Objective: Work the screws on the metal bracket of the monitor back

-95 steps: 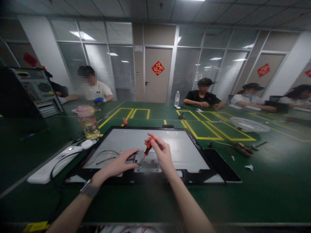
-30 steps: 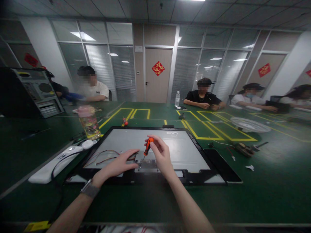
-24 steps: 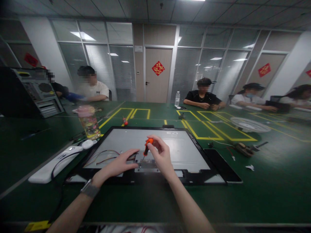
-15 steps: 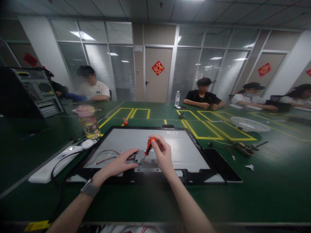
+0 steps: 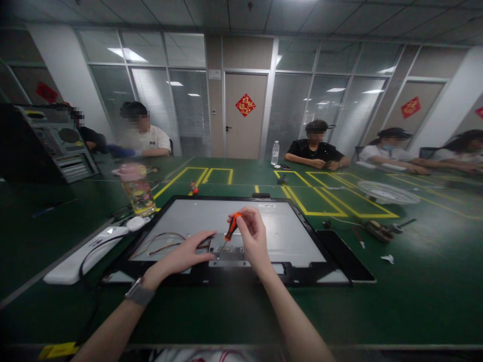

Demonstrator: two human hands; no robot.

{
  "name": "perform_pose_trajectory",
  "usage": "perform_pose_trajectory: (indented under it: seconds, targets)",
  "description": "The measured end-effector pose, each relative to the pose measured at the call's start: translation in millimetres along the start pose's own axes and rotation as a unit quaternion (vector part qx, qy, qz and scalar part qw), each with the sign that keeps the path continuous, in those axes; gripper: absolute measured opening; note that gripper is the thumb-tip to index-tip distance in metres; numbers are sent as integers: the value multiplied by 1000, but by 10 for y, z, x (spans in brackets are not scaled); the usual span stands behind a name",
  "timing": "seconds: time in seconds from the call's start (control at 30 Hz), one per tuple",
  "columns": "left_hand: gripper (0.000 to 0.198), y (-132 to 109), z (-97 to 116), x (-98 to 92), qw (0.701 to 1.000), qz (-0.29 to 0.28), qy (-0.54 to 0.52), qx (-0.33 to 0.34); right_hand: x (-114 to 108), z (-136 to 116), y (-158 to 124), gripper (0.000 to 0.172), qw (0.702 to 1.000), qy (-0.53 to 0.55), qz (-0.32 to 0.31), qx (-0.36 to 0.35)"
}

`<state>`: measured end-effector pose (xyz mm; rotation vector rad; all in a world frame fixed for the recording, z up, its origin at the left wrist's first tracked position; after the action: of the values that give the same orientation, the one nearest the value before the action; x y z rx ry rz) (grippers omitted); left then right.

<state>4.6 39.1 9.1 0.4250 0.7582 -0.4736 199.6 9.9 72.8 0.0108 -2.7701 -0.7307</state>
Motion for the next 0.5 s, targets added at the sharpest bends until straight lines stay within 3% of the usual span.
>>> perform_pose_trajectory:
  seconds: [0.5]
  targets:
    - [68,4,-52,14,1000,-1,-1,2,-1,-21,-1,14,1000,-15,-8,4]
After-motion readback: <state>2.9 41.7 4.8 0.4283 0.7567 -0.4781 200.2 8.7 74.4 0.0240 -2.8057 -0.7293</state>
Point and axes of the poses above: each hand's wrist, its own y-axis towards the middle knuckle, its own x-axis out of the palm, z = x × y, the point moved 5 cm from there along y, towards the middle knuckle, and after that the axes turned 8 degrees about x, right-handed, at the moved point
